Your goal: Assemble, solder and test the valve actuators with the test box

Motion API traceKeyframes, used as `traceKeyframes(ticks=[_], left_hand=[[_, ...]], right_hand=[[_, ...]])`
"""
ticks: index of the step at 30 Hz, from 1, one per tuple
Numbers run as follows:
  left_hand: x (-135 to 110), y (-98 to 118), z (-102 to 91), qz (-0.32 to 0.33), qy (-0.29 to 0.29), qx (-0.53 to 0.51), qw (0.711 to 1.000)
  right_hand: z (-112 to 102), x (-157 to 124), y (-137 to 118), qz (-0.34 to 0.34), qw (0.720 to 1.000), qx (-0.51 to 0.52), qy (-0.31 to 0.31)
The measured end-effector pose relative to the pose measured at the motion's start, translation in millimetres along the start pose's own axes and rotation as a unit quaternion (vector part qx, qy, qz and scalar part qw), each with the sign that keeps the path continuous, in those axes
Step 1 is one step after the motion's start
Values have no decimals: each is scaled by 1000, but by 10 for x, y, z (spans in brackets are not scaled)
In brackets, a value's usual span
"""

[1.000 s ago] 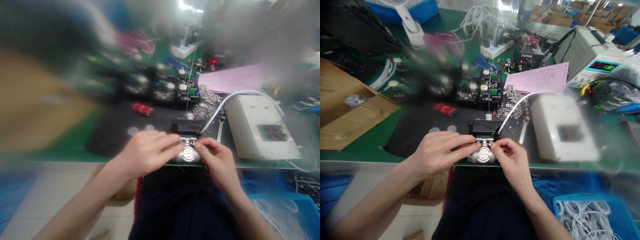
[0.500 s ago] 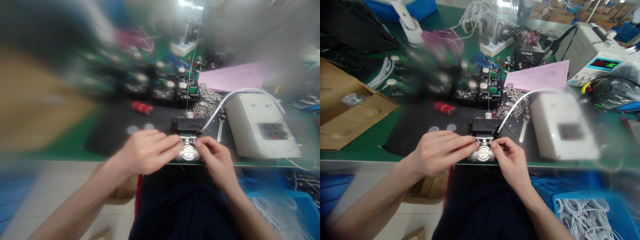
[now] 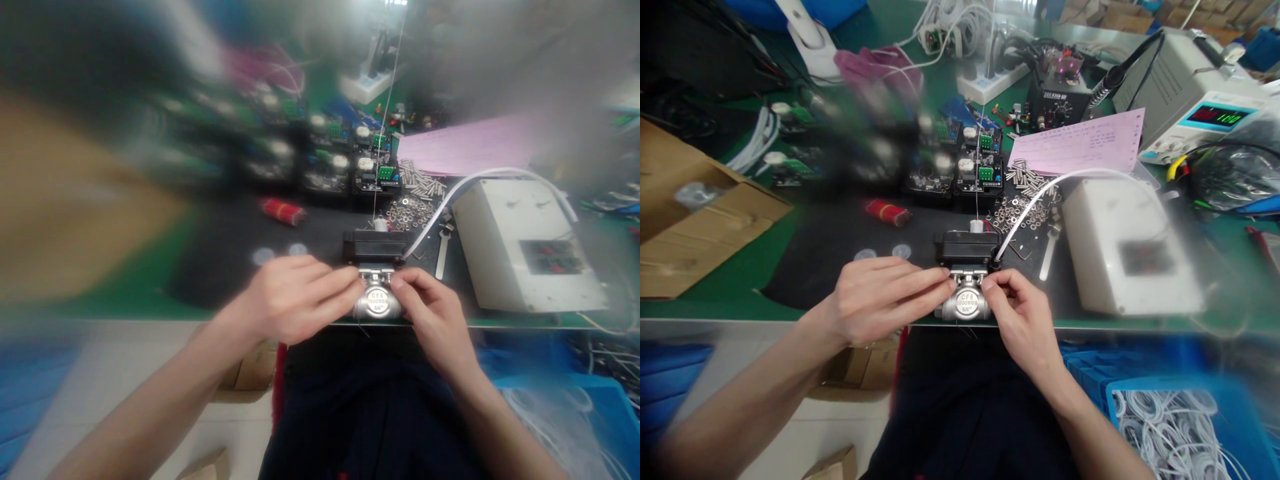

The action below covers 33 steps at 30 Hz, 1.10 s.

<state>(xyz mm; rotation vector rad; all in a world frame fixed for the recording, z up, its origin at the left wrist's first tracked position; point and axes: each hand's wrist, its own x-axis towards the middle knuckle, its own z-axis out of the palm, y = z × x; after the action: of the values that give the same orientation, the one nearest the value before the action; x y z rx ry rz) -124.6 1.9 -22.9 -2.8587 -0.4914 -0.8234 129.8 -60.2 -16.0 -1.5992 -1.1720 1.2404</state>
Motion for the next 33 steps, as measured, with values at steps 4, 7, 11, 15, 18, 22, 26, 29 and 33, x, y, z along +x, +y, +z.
traceKeyframes(ticks=[4,7,11,15,18,22,26,29,33], left_hand=[[17,-2,-18,6,-24,15,1000],[7,-2,-14,11,-13,7,1000],[-26,-4,18,1,-15,-15,1000],[-23,-17,36,5,-8,-18,1000],[-15,-20,33,7,-5,-14,1000],[-35,-10,30,-6,-21,-19,1000],[-53,-6,35,-14,-28,-12,999],[-46,-10,42,-16,-29,-14,999],[-33,-13,45,-19,-9,-22,1000]], right_hand=[[14,1,5,2,1000,-1,5],[19,-13,0,2,1000,2,10],[16,-25,-5,2,1000,-4,9],[11,-22,2,-3,1000,-8,9],[11,-25,10,-4,1000,-8,9],[19,-34,20,-11,1000,-12,9],[36,-36,26,-18,1000,-15,16],[43,-38,28,-25,999,-20,20],[42,-46,39,-28,999,-29,22]])
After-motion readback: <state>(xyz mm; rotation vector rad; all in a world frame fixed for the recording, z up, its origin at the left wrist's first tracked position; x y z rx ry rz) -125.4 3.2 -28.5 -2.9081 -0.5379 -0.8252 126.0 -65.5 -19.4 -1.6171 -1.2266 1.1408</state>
